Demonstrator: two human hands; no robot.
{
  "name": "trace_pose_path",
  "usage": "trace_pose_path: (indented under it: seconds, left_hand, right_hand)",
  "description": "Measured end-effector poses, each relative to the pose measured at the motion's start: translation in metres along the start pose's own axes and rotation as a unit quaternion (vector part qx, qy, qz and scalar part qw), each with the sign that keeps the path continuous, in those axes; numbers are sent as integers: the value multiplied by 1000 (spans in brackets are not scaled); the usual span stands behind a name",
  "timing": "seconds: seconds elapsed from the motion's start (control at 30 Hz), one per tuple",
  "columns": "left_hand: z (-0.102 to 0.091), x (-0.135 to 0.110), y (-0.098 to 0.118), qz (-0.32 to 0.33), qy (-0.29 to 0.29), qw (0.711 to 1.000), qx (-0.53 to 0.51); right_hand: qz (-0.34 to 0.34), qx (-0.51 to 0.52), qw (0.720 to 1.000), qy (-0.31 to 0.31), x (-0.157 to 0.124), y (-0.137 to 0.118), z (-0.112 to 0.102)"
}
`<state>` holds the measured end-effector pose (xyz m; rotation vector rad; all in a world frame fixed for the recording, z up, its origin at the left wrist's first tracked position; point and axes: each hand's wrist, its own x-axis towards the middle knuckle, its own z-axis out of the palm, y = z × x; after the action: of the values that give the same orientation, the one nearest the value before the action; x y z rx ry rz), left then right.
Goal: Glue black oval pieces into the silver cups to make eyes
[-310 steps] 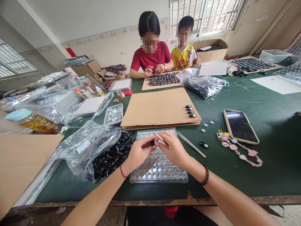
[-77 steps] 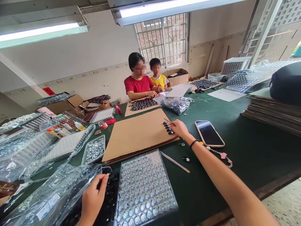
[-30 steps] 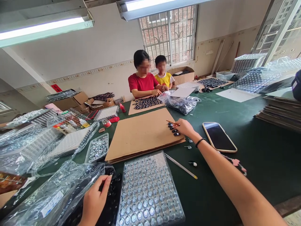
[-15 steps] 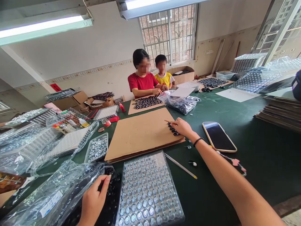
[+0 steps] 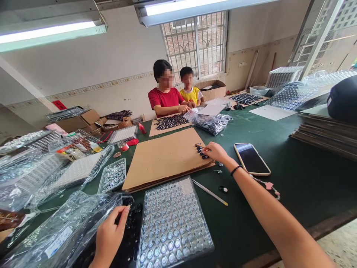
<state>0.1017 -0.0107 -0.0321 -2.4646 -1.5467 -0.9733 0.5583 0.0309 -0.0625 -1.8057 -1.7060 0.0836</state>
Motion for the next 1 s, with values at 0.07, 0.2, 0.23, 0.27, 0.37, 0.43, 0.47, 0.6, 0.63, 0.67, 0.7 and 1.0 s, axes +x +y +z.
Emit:
trace_pose_path:
  seconds: [0.07,0.2,0.23,0.27,0.37,0.43,0.47,0.6,0.63,0.67,0.7,1.0]
  left_hand:
    - [1,-1,-1,2,-2,1000,0]
    - [1,-1,-2,1,-5,1000,5]
    - [1,-1,-2,0,-7,1000,5]
    - [1,-1,-2,-1,-7,1000,4]
    - [0,0,-2,0,-4,1000,3]
    - [0,0,-2,2,-4,1000,4]
    - [0,0,-1,2,-3,1000,4]
    - [1,0,-1,4,-3,1000,5]
    - [1,0,-2,5,-3,1000,6]
    - [1,0,-1,6,-3,1000,7]
    - [1,0,-1,7,-2,1000,9]
    - [1,0,-3,-2,-8,1000,17]
  right_hand:
    - [2,1,1000,-4,-2,-1,0]
    - [15,-1,1000,-4,-2,-3,1]
    - [17,-2,1000,-3,-2,-4,2]
    - [18,-2,1000,-2,-1,-4,2]
    - [16,-6,1000,6,0,-5,4]
    - [13,-10,1000,11,1,-6,4]
    - [12,-13,1000,11,2,-7,5]
    - [1,-19,1000,0,3,-7,6]
    - [-1,-21,1000,-2,3,-6,6]
    - [-2,-22,1000,-3,3,-6,6]
    - [-2,-24,1000,-3,2,-6,6]
    - [5,-20,1000,8,-3,-10,-3]
